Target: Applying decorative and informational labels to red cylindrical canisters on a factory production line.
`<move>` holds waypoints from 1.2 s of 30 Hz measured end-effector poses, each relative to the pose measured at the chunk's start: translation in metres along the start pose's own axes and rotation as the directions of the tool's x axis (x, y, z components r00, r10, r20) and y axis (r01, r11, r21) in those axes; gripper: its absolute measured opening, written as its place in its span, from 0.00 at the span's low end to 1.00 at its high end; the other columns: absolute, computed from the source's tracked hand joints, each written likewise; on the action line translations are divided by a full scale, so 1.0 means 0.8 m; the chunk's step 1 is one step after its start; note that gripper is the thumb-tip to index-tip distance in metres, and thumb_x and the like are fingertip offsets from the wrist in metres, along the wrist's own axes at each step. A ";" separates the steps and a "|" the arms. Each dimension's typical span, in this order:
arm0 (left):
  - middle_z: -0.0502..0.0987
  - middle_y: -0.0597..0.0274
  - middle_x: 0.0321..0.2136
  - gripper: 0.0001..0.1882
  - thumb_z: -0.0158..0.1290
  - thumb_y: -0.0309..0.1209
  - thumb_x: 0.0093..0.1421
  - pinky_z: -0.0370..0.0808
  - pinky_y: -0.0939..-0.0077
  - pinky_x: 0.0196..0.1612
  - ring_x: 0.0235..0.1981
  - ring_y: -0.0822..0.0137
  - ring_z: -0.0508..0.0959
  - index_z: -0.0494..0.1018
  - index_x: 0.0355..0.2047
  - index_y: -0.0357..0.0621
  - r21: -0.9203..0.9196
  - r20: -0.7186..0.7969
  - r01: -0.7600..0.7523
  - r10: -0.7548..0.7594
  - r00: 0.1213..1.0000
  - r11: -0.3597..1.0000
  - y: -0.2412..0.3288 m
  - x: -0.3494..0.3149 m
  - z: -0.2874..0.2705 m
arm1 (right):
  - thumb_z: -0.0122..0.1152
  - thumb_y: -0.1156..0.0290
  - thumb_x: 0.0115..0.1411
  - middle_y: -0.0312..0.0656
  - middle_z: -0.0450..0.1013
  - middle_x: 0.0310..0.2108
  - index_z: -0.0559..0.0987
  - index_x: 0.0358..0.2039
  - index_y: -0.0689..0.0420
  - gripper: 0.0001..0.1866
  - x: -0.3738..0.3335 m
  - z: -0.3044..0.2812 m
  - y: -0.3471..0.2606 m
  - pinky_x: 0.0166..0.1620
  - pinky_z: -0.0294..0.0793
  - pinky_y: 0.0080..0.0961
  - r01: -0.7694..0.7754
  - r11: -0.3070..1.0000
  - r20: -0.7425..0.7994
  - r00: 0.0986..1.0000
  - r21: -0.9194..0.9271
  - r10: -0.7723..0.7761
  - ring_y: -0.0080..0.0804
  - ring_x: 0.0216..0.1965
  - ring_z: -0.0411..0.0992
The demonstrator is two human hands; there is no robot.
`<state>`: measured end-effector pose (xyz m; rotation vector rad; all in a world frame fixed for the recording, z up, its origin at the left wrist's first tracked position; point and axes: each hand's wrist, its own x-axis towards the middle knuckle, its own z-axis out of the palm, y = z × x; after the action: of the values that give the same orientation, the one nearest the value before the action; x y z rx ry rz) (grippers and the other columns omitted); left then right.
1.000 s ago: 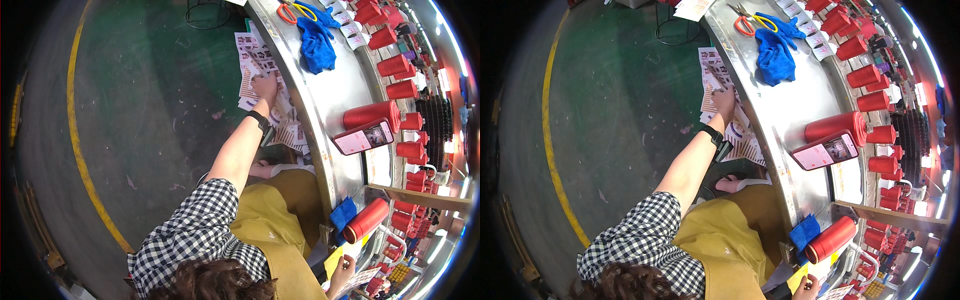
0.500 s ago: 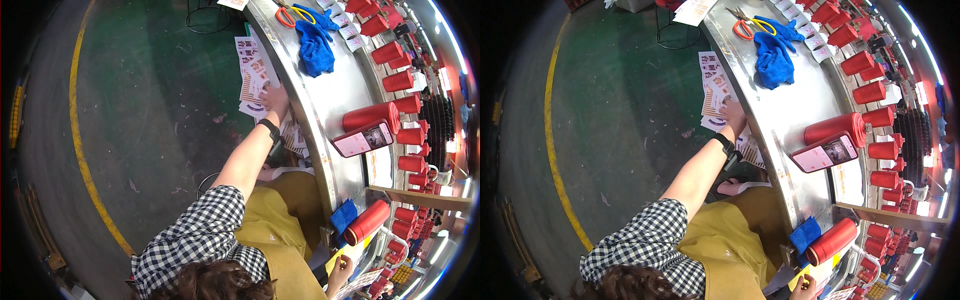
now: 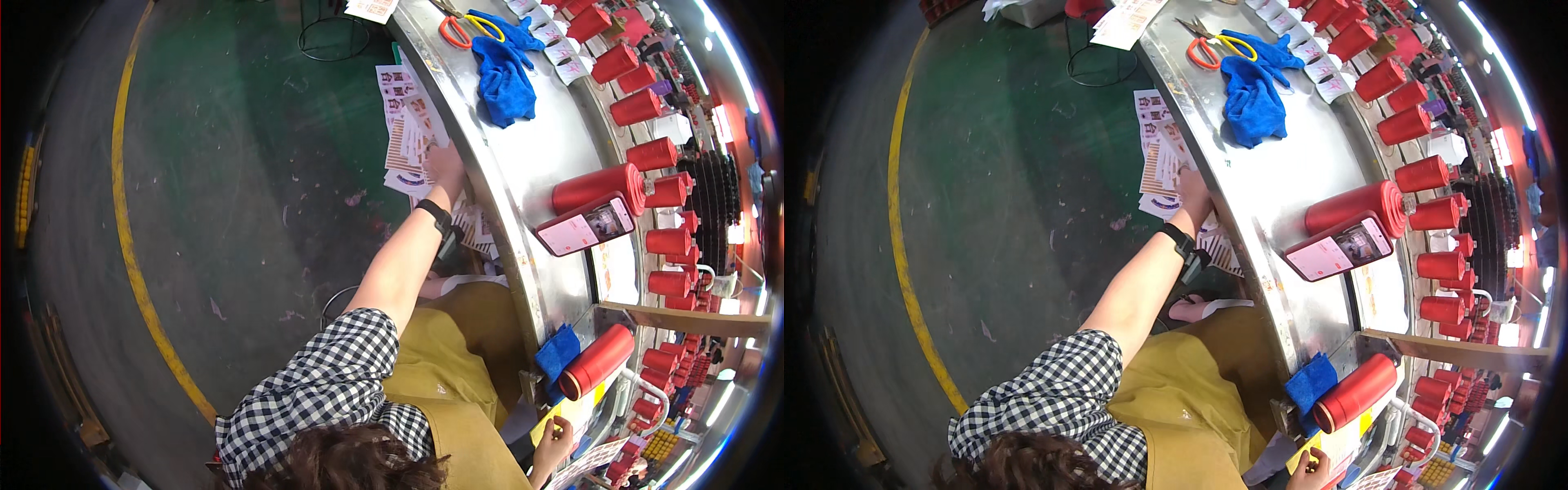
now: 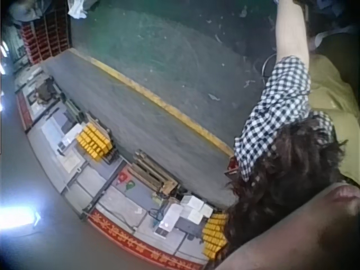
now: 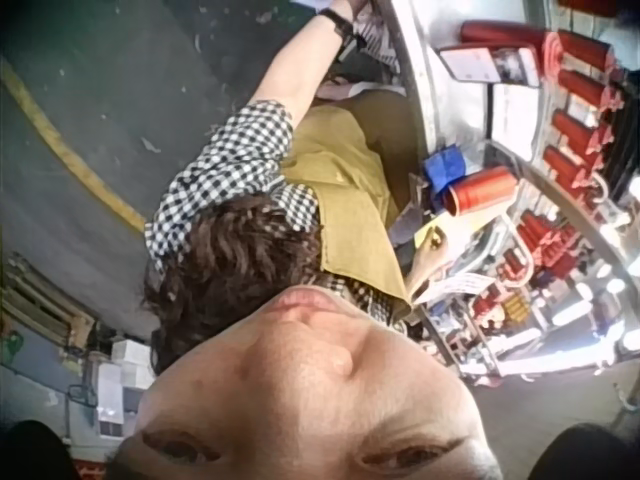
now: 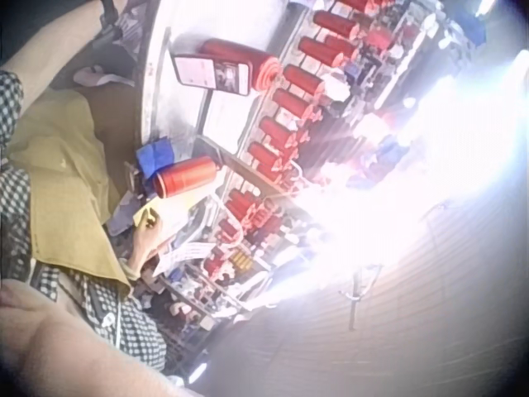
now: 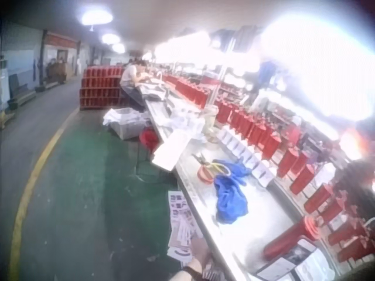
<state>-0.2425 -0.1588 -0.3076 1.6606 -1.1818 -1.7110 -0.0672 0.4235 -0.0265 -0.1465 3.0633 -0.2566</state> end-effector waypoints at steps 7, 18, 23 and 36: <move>0.71 0.25 0.56 0.27 0.44 0.36 0.63 0.65 0.49 0.64 0.58 0.31 0.70 0.73 0.55 0.25 -0.171 -0.004 -0.035 0.035 0.999 0.985 0.004 0.020 -0.028 | 0.65 0.71 0.63 0.38 0.78 0.31 0.81 0.38 0.63 0.08 -0.005 0.011 -0.003 0.29 0.66 0.23 0.002 0.991 -0.004 1.000 0.136 -0.001 0.24 0.24 0.69; 0.80 0.56 0.34 0.17 0.43 0.36 0.69 0.78 0.64 0.39 0.35 0.57 0.81 0.75 0.49 0.38 -0.447 0.238 0.120 -0.011 0.971 0.886 0.028 -0.002 -0.081 | 0.64 0.72 0.64 0.38 0.78 0.31 0.81 0.39 0.63 0.07 -0.019 0.016 0.008 0.28 0.65 0.23 -0.048 0.989 -0.018 0.999 0.143 0.051 0.24 0.23 0.68; 0.77 0.52 0.51 0.19 0.39 0.29 0.72 0.75 0.60 0.53 0.50 0.59 0.79 0.69 0.58 0.32 -0.585 0.214 0.069 0.072 0.974 0.808 0.016 -0.074 -0.173 | 0.64 0.72 0.63 0.38 0.78 0.31 0.81 0.39 0.63 0.08 -0.028 0.018 0.020 0.28 0.66 0.24 -0.045 0.987 -0.044 0.998 0.156 0.053 0.24 0.23 0.69; 0.80 0.54 0.44 0.14 0.51 0.21 0.67 0.77 0.65 0.43 0.41 0.62 0.80 0.71 0.52 0.31 -0.501 0.088 0.122 -0.090 0.992 0.857 -0.026 -0.042 -0.142 | 0.64 0.73 0.64 0.36 0.78 0.31 0.81 0.39 0.63 0.07 -0.022 0.010 0.005 0.27 0.63 0.20 -0.037 0.976 -0.034 0.998 0.216 0.045 0.19 0.23 0.66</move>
<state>-0.1238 -0.1488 -0.2937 1.3692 -0.5882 -1.9420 -0.0499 0.4280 -0.0339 -0.0668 3.0446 -0.5919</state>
